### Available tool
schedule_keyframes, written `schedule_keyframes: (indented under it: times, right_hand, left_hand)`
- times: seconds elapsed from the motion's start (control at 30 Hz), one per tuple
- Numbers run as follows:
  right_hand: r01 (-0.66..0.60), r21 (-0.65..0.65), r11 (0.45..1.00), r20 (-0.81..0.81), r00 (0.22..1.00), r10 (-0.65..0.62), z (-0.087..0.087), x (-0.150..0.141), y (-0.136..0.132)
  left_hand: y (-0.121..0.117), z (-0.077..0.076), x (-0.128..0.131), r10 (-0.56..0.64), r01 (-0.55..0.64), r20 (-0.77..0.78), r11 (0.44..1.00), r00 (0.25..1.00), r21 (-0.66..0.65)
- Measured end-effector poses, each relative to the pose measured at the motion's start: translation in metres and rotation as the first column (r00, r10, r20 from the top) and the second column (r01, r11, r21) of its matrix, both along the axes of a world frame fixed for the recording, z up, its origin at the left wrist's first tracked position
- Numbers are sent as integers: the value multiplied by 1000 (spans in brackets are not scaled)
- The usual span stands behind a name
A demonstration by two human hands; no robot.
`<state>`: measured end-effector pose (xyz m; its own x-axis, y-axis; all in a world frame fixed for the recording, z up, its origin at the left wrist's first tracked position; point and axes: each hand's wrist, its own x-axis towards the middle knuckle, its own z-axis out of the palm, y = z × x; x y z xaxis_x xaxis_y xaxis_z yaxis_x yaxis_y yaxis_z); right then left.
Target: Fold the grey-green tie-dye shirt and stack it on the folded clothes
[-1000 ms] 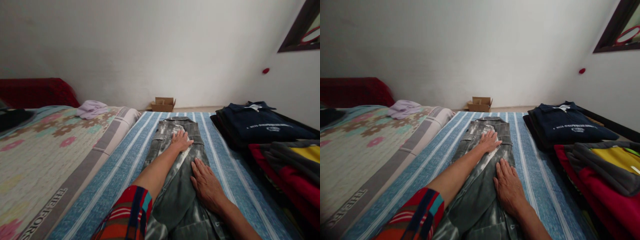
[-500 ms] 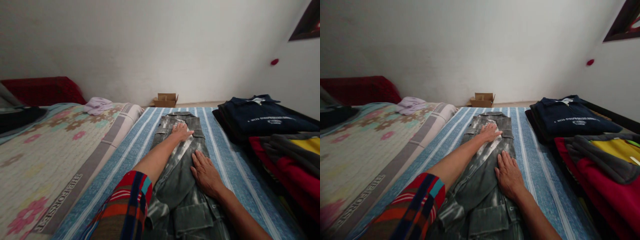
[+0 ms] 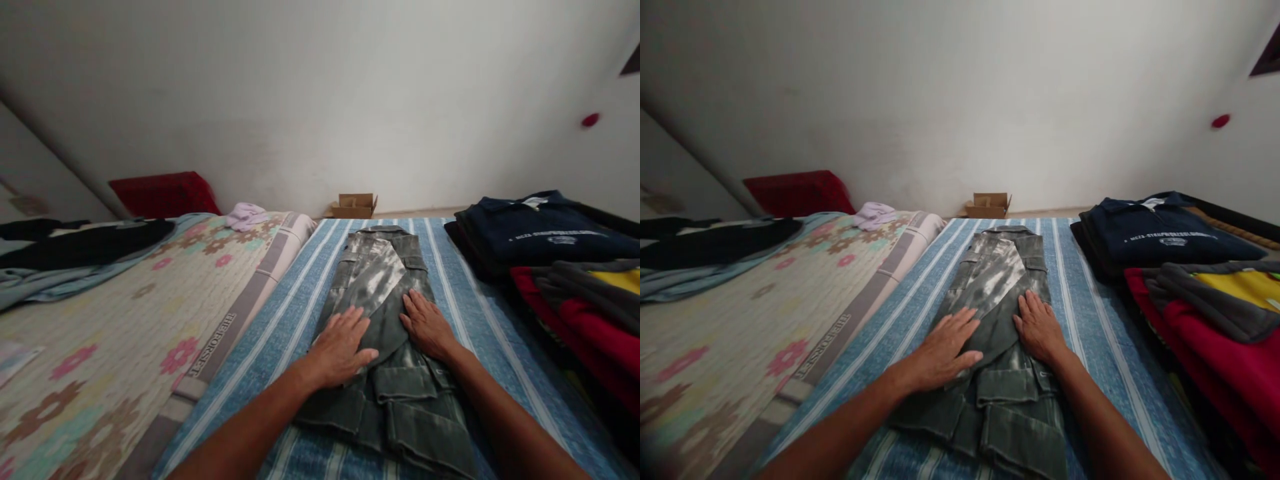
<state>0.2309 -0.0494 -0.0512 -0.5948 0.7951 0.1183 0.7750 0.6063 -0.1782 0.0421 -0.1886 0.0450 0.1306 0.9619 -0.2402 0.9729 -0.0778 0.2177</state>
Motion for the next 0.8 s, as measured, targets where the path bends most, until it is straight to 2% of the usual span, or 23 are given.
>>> schedule_keyframes:
  times: [0.1,0.23,0.63,0.8]
  right_hand:
    - [0,2,1000,-20,1000,0,-2,1,0]
    - [-3,-1,1000,-22,1000,3,-1,2,1]
    - [-10,63,998,-60,998,14,-10,2,6]
    - [-12,26,1000,-37,999,12,-5,3,4]
  left_hand:
    - [-4,-11,3,42,-40,25,995,999,-97]
    - [-2,-18,1,37,-34,33,993,999,-109]
    - [-3,-26,3,36,-37,-30,999,999,-37]
    - [-4,-31,2,32,-32,-31,1000,999,-1]
